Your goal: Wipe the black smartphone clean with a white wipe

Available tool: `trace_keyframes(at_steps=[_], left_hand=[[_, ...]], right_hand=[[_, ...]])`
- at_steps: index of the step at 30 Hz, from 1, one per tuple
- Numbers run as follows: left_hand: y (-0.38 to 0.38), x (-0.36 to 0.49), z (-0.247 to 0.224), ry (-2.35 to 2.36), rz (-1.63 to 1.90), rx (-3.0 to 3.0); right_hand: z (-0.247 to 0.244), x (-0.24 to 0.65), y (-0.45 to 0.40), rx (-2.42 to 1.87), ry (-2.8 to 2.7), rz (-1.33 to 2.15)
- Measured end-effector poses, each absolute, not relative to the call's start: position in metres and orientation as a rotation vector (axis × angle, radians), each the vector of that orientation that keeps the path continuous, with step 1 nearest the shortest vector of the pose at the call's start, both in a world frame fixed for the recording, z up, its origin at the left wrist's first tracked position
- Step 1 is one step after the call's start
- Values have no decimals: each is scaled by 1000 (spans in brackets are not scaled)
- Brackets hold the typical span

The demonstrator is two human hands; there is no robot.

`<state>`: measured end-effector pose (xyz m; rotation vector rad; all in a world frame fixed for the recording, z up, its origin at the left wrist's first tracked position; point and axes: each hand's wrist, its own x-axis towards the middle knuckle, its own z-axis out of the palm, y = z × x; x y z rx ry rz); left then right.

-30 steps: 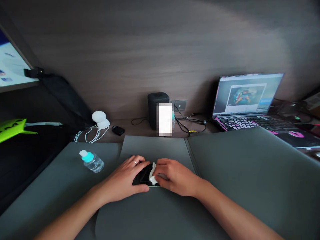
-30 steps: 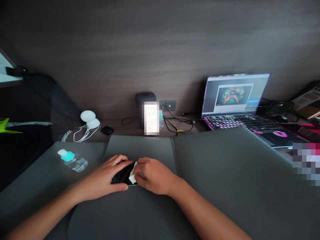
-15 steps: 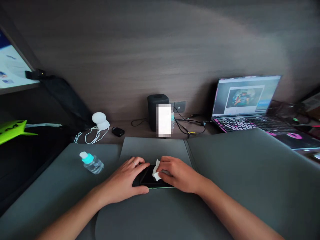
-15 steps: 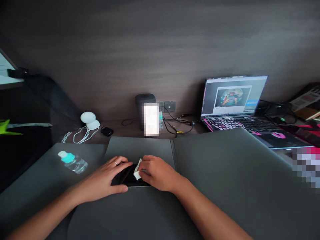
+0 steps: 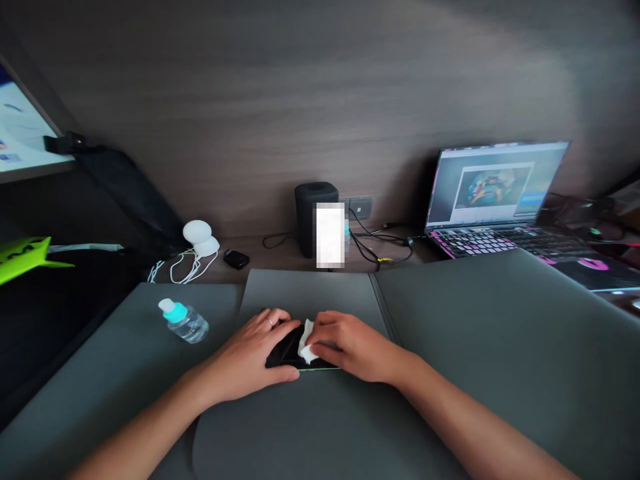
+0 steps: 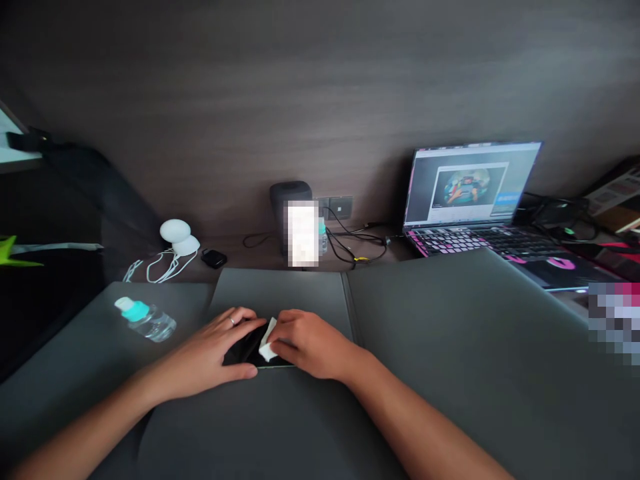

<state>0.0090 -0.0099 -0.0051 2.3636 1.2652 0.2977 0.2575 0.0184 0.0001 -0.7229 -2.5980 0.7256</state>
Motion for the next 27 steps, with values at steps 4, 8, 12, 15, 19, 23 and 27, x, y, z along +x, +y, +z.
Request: trace_keyframes(at_steps=[4,8,12,15,19,23,27], left_hand=[[-11,8,-6,1265,290,2352],[-10,8,-7,1252,324,2374],[-10,7,-7,1265,310,2372],[-10,8,-7,1242,329,2380],[-10,9,-6,1240,322,2369],[-10,9,-8,1241,327,2394],[-11,8,-11,1225,335,2418]], right_hand=[[0,259,19,-806,-2572,727],[-2,258,19,-743,-2600,712],[-3,259,21,-836,-2562,679],[-1,259,19,-793,-2616,642],[1,256,17,-673,-2666,647],[-1,255,18,-757,-2608,633],[-2,254,17,-736,-2628,642]])
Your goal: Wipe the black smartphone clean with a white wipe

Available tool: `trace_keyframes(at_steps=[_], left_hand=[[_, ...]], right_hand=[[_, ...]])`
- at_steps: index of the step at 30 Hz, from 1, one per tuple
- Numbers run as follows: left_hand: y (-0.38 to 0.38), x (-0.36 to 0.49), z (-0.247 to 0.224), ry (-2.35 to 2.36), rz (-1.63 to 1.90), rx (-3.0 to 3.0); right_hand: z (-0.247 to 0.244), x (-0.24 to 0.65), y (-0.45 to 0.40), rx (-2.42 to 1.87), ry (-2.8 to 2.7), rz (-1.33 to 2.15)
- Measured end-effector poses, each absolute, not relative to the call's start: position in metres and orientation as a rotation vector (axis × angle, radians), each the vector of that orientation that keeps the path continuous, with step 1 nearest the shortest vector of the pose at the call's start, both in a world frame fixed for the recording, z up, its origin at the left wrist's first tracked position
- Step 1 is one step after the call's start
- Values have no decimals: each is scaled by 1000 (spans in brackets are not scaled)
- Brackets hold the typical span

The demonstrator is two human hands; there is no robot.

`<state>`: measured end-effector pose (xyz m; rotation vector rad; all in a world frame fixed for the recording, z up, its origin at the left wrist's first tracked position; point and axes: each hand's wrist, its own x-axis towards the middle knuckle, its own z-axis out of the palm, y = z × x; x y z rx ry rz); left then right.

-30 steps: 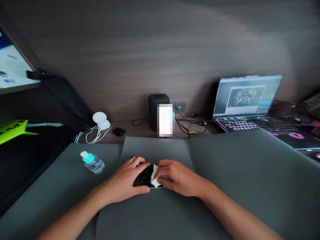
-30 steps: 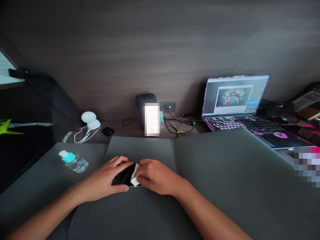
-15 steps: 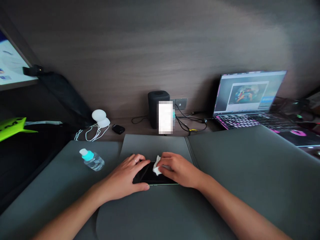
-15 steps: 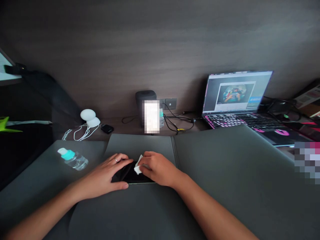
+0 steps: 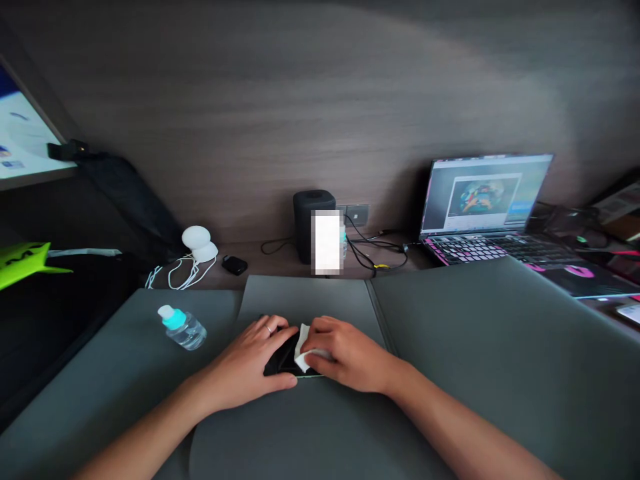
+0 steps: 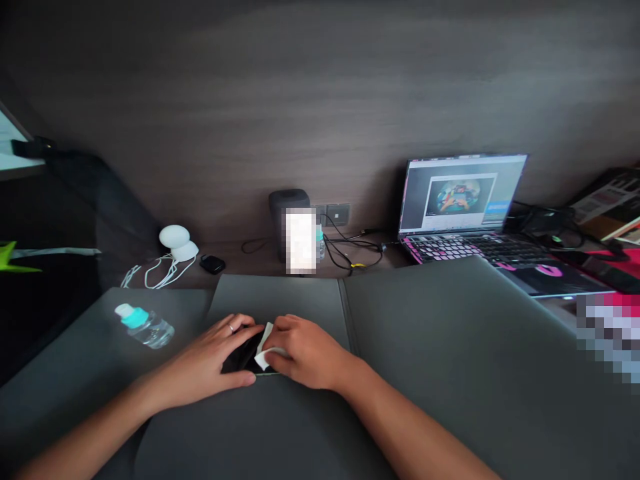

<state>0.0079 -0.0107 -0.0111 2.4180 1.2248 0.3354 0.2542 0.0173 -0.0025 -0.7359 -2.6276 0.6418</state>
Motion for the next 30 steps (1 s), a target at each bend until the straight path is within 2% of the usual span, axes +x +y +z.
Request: trace_keyframes(at_steps=[13,19,24,30], left_hand=[[-12,9,-9,1227,337,2428],[-9,9,-8,1234,333,2413],[-4,8,-8,1162,362,2384],[-3,8,-10,1189,351,2346]], right_hand=[[4,255,15,-666,-2674,615],[3,257,16,-787,-2642,573],[-1,250,16,-627,-2681,611],[-2,249,15,-664,-2667,548]])
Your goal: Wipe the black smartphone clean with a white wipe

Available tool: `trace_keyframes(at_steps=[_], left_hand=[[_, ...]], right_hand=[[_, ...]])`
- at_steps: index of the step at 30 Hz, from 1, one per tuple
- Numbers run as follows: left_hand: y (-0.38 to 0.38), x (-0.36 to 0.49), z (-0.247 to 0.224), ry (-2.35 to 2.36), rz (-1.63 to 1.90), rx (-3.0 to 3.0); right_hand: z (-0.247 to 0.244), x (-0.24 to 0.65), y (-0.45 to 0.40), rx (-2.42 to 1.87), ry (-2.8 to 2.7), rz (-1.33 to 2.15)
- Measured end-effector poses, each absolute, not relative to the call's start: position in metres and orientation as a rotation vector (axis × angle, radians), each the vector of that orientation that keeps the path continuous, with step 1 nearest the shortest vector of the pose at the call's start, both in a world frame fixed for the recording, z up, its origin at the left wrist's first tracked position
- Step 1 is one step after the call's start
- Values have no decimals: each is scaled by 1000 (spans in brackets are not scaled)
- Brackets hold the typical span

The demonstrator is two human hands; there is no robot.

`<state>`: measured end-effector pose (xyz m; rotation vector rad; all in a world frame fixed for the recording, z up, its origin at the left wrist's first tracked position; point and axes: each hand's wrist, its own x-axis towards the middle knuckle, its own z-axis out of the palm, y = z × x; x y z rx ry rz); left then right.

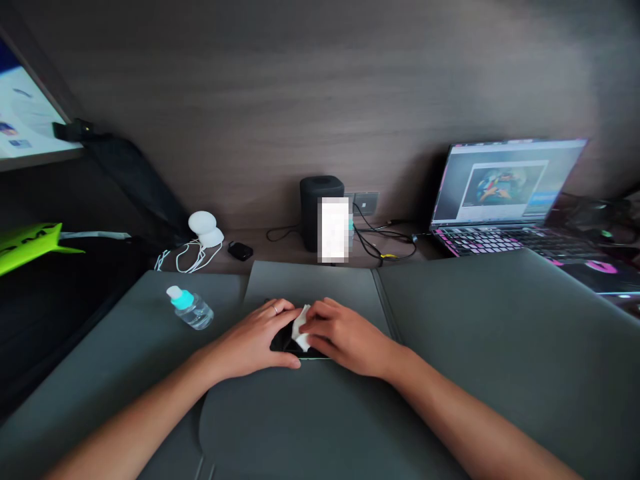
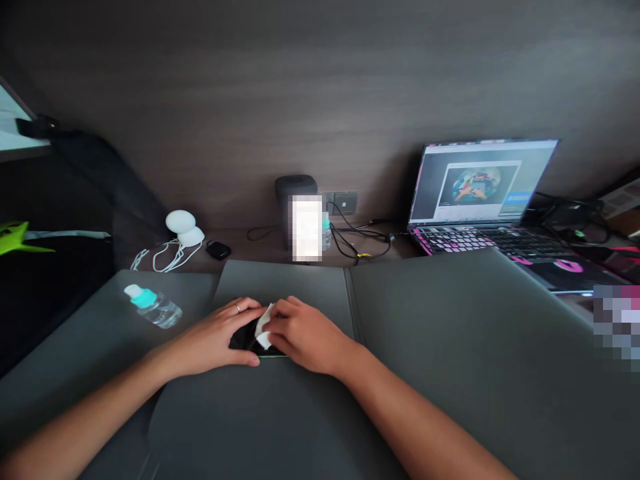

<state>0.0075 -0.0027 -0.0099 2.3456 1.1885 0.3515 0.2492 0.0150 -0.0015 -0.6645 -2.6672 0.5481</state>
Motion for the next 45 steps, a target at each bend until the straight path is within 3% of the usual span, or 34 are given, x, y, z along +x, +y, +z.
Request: trace_keyframes(at_steps=[4,19,45], left_hand=[[-2,7,-10,1176,356,2353],[-2,6,-8,1178,362,2343],[-5,7,-7,1217,322,2447]], right_hand=[[1,250,13,-504,-2704,601],[3,243,9,-561,-2724,487],[9,260,18,-604,-2713,579]])
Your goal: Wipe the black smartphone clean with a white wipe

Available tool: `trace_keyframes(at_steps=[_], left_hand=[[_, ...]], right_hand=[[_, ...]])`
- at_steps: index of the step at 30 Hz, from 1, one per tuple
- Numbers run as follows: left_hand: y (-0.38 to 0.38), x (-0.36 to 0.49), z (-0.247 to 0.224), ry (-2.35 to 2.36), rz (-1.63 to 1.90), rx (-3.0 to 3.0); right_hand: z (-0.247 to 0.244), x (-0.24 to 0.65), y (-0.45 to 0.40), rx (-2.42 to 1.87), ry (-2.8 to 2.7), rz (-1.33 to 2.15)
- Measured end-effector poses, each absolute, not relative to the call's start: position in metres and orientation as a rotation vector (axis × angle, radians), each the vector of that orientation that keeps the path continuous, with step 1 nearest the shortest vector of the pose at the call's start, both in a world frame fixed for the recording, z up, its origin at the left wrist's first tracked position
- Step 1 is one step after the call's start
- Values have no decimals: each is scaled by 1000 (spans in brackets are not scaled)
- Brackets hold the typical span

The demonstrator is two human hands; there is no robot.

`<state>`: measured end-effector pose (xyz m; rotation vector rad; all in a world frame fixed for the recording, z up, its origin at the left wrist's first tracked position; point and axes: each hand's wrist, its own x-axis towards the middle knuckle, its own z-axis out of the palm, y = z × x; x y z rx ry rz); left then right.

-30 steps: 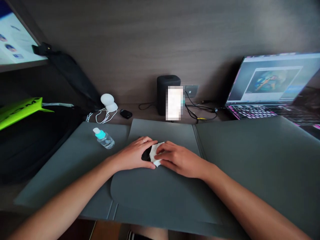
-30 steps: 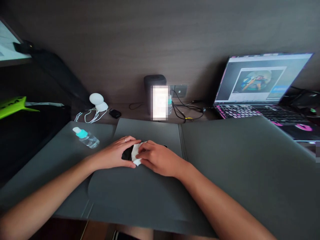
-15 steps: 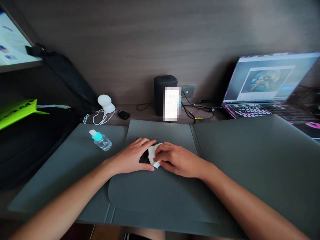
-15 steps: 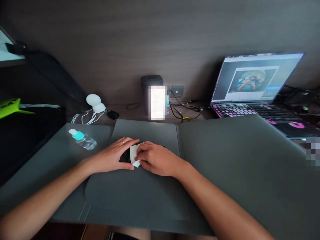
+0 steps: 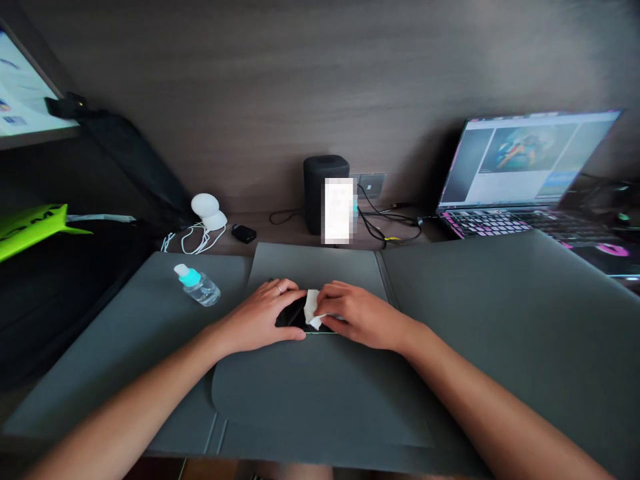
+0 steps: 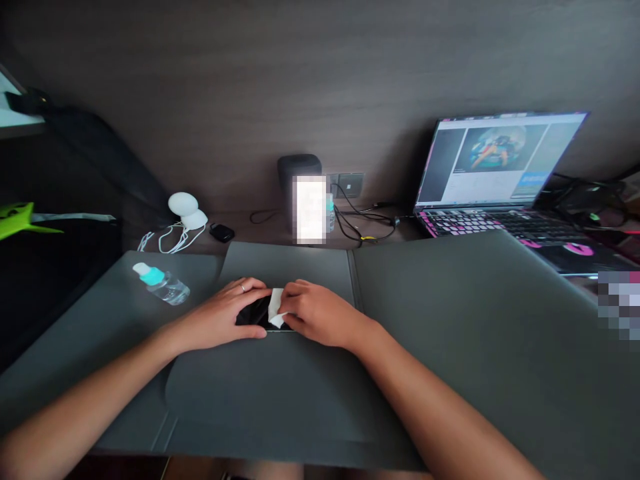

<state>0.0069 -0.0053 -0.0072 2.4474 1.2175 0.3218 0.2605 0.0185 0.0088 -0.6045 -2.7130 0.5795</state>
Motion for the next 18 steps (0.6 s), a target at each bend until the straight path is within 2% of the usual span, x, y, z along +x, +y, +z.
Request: trace_keyframes(at_steps=[14,18], left_hand=[[-5,3,-6,1187,335,2430],[-6,4,-4,1188,325,2429]], right_hand=[[24,286,22,-612,-2726,958],[22,284,23,-682,-2715,908]])
